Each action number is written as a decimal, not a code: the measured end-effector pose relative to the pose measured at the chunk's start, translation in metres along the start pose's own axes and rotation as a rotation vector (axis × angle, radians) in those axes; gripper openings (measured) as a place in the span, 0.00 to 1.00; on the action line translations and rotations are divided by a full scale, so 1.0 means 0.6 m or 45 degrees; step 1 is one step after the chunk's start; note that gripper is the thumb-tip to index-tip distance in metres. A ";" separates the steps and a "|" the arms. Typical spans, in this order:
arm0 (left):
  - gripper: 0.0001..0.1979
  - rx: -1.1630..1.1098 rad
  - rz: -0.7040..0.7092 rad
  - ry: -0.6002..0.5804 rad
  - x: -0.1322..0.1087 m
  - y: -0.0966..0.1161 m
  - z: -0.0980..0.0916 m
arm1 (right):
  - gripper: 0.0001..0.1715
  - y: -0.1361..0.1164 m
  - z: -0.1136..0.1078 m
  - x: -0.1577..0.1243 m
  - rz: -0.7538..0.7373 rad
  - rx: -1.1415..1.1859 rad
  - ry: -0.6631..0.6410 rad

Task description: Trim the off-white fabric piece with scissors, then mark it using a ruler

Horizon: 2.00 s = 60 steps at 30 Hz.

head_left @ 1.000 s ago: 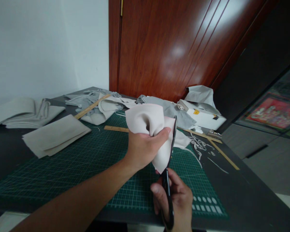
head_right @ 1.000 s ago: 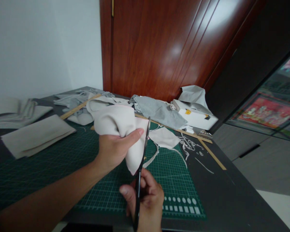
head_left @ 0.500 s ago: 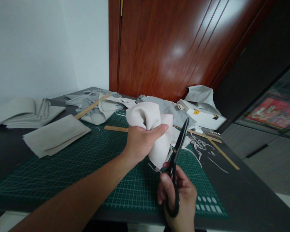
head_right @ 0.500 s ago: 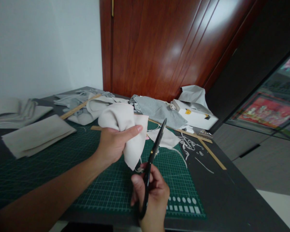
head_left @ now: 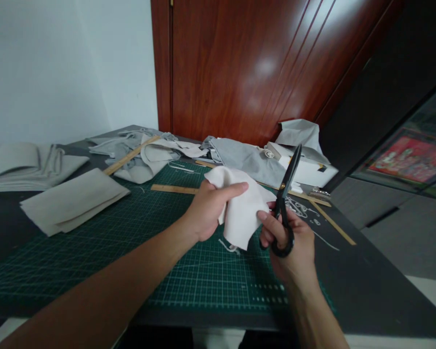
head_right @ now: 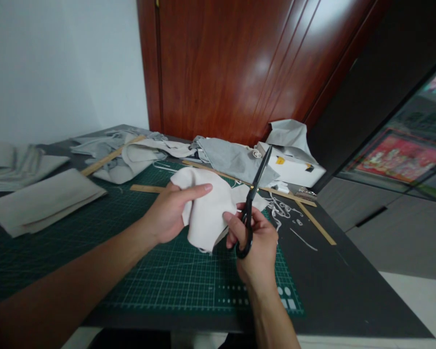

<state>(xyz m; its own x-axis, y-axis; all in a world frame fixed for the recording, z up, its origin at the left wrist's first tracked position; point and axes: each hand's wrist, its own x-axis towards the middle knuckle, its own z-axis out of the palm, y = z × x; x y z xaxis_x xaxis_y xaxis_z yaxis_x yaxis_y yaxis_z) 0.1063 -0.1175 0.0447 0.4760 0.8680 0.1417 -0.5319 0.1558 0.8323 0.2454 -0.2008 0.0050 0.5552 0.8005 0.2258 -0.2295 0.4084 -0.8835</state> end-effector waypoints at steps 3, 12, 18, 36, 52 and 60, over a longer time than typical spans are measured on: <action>0.18 -0.146 -0.337 -0.033 0.008 0.015 -0.009 | 0.25 -0.007 -0.014 0.021 0.017 0.008 0.051; 0.26 -0.348 -0.458 -0.265 0.014 0.023 -0.017 | 0.26 -0.040 -0.058 0.058 0.038 -0.004 0.139; 0.23 -0.368 -0.379 -0.356 0.016 0.014 -0.019 | 0.26 -0.047 -0.066 0.058 0.049 -0.010 0.135; 0.32 -0.366 -0.367 -0.466 0.018 0.009 -0.027 | 0.25 -0.049 -0.086 0.055 -0.029 -0.005 0.058; 0.32 -0.391 -0.391 -0.389 0.017 0.006 -0.020 | 0.23 -0.054 -0.088 0.059 -0.036 -0.023 0.083; 0.52 -0.293 -0.589 -0.717 0.027 -0.002 -0.055 | 0.26 -0.118 -0.074 0.109 0.020 -0.190 -0.119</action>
<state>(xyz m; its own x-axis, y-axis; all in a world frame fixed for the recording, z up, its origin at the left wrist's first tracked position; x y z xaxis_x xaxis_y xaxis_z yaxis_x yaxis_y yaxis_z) 0.0915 -0.0882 0.0282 0.9383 0.3283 0.1090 -0.2945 0.5927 0.7497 0.3333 -0.1969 0.0644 0.4740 0.8464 0.2428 -0.1122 0.3315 -0.9367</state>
